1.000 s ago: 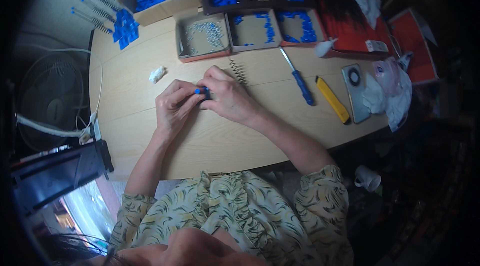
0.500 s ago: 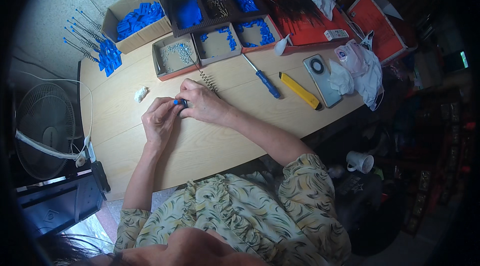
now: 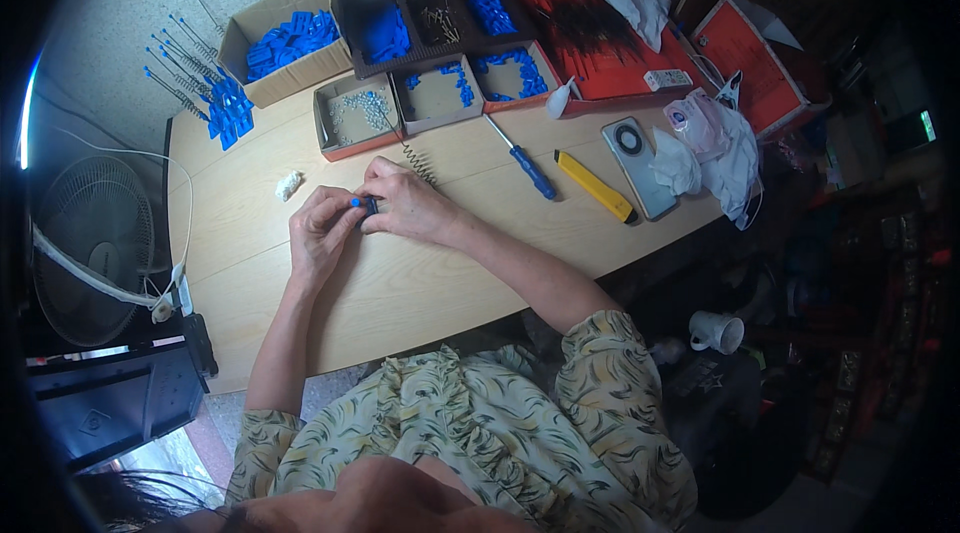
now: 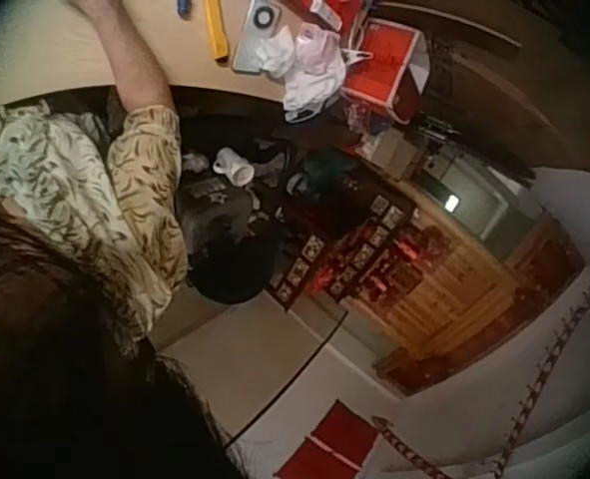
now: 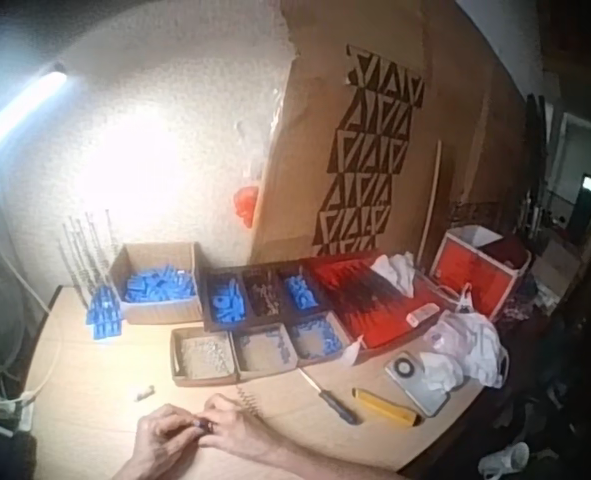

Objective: The person works on a blue plastic part with a screwdriver, applies glue onto the part from a bottle, and attaches a coiled wire spring to the part by hand.

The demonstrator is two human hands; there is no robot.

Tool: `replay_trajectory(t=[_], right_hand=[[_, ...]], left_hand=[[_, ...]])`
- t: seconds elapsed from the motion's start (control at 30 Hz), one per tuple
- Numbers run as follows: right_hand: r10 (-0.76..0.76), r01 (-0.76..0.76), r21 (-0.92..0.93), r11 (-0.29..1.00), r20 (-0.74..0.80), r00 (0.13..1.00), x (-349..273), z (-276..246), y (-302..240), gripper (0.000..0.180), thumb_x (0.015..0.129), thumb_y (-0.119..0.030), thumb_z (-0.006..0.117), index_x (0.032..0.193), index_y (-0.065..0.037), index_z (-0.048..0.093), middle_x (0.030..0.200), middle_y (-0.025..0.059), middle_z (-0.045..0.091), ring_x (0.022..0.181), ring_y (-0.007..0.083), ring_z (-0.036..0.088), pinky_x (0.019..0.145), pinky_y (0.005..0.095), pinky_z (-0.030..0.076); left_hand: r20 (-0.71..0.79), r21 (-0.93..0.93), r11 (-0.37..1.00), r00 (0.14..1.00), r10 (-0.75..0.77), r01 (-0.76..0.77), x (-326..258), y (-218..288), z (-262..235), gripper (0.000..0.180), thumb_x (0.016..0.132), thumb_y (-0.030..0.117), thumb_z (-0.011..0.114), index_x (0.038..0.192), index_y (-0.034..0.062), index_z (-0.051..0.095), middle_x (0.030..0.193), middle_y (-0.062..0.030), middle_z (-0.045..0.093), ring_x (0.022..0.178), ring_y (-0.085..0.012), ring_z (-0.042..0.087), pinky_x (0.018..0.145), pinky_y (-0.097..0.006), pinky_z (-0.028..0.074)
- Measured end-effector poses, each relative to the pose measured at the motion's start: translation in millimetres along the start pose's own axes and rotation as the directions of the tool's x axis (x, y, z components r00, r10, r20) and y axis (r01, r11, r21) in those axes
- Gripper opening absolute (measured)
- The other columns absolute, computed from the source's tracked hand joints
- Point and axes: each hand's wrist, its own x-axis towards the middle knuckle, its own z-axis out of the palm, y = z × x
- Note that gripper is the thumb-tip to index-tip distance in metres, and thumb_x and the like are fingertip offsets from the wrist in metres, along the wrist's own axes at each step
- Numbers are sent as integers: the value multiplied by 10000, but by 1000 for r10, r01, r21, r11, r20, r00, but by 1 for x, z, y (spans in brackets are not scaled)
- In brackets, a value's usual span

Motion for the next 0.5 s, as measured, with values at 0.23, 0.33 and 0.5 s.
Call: replay_trajectory(t=[0.23,0.33,0.5], right_hand=[[-1,1,-56,998,-7,1000,-2,-3,-3,420,738,-134,832,1107,17,700,1059,128,608,985,262,638,894,365,533],[-40,32,-59,998,-135,990,-4,-27,-11,298,812,-103,762,1081,7,696,1031,149,655,951,296,663,852,386,538],[-103,-220,-450,866,-589,801,14,-134,32,155,868,-42,680,1014,1,707,935,174,685,881,343,683,800,414,541]], left_hand=[[16,-85,995,998,-58,60,1,1,1,133,847,11,768,979,12,754,950,-83,692,814,-146,691,720,-274,562],[-13,-92,994,998,-57,55,-3,1,1,113,853,8,752,966,4,744,948,-79,681,805,-138,684,714,-267,556],[-9,20,1000,1000,-22,22,1,13,-4,70,846,20,726,908,-6,705,919,-71,660,731,-122,633,660,-256,518]])
